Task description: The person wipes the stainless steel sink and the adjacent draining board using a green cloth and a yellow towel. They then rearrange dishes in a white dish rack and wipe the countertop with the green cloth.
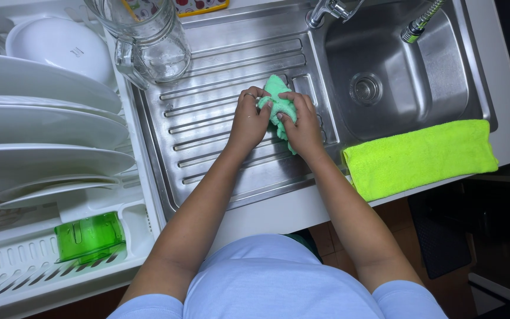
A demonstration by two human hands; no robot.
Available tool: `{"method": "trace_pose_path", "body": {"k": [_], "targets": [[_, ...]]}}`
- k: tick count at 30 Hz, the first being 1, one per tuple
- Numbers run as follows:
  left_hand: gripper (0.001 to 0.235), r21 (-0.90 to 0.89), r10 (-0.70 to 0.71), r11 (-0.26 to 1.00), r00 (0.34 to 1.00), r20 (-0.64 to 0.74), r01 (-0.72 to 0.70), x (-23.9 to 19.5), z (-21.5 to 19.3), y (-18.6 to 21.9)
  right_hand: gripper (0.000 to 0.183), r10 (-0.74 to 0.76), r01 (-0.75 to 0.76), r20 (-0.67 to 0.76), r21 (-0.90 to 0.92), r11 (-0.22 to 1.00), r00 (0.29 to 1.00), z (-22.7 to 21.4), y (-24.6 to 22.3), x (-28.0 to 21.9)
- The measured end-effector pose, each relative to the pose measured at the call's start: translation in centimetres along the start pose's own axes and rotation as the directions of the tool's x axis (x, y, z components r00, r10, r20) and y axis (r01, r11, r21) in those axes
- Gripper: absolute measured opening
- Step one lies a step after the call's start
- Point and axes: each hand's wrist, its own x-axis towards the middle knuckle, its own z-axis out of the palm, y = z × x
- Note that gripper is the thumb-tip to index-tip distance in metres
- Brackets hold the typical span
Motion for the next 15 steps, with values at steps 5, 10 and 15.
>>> {"method": "trace_pose_path", "body": {"k": [5,10,15], "targets": [[0.044,-0.246,-0.106,0.962,0.992,0.067,0.119,0.4,-0.8,1.1,0.062,0.037,-0.023,-0.044,0.291,0.956,0.998,1.7,0.4,1.5],[0.031,-0.517,-0.100,0.852,0.995,-0.020,0.075,2.6,-1.0,-3.9,0.080,0.084,-0.105,0.067,0.464,0.880,0.994,1.5,0.3,3.1],[0.031,-0.667,-0.226,0.705,0.968,0.111,0.241,4.4,-0.9,-4.8,0.080,0.019,-0.082,0.148,0.429,0.900,0.989,0.3,-0.7,3.9]]}}
